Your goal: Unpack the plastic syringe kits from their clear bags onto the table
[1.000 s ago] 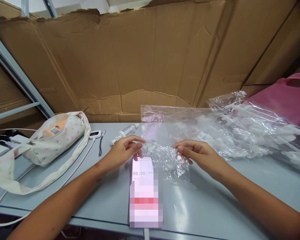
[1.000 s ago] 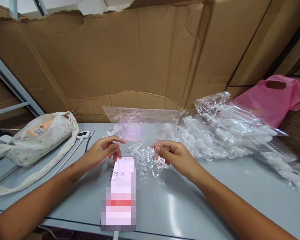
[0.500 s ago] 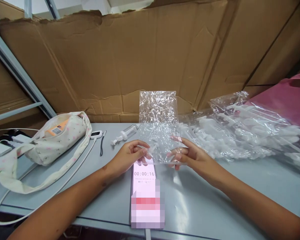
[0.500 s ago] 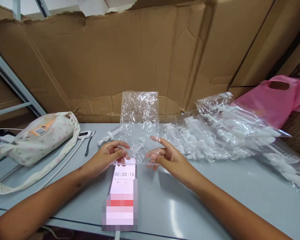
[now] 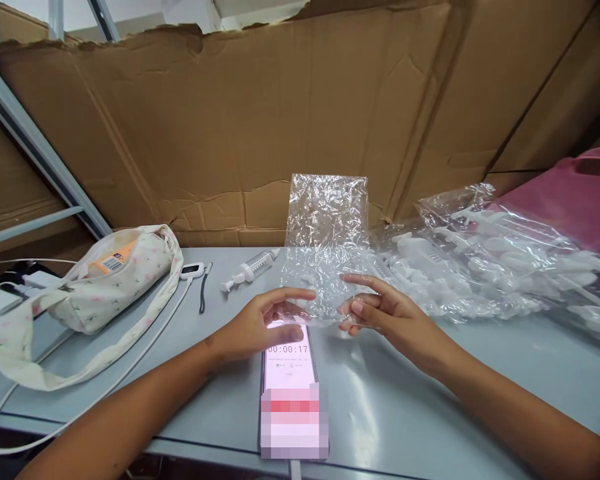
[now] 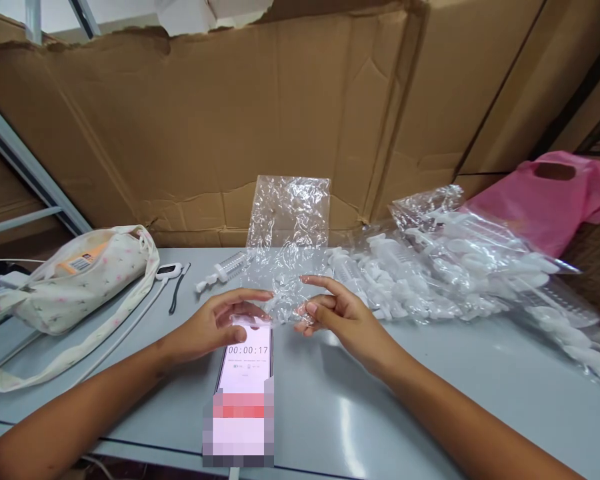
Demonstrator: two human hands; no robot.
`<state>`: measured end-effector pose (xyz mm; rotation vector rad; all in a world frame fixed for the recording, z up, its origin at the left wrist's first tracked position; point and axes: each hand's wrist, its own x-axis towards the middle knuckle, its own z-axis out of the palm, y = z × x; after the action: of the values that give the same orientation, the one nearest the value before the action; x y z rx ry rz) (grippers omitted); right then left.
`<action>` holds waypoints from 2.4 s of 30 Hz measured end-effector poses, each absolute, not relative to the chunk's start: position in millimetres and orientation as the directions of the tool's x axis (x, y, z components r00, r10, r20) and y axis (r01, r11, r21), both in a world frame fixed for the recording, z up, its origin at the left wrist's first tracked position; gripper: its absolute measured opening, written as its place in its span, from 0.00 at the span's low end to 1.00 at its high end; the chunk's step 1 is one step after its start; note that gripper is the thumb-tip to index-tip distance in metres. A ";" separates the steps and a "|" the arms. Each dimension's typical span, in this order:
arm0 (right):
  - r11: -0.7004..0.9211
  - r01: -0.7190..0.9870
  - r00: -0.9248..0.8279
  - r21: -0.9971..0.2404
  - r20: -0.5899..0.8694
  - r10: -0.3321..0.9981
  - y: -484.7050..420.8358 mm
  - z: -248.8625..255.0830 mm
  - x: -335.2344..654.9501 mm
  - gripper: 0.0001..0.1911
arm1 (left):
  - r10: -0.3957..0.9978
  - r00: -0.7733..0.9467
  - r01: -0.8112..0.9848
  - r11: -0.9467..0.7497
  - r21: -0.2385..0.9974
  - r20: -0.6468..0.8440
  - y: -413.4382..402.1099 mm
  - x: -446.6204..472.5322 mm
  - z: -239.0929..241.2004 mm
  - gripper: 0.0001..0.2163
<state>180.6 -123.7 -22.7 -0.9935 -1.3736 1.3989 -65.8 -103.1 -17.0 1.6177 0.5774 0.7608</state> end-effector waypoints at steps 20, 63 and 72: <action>-0.006 0.023 -0.187 -1.000 -0.010 0.982 -127.0 -21.7 165.5 0.22 | 0.875 0.468 -0.011 -0.133 0.991 0.122 -113.5 -49.5 -15.9 0.28; 0.071 0.071 -0.186 -0.995 0.056 0.981 -127.2 -22.4 171.8 0.19 | 0.892 0.450 0.123 -0.017 0.992 -0.041 -95.8 -61.3 -18.3 0.17; -0.049 0.033 -0.188 -0.998 -0.054 0.981 -122.0 -17.6 174.2 0.21 | 0.917 0.380 0.163 -0.196 0.967 0.122 -95.4 -56.5 -12.3 0.11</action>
<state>174.2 -122.0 -17.6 -1.1727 -1.3452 1.3743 -56.5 -95.4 -12.3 1.6298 0.9779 0.9342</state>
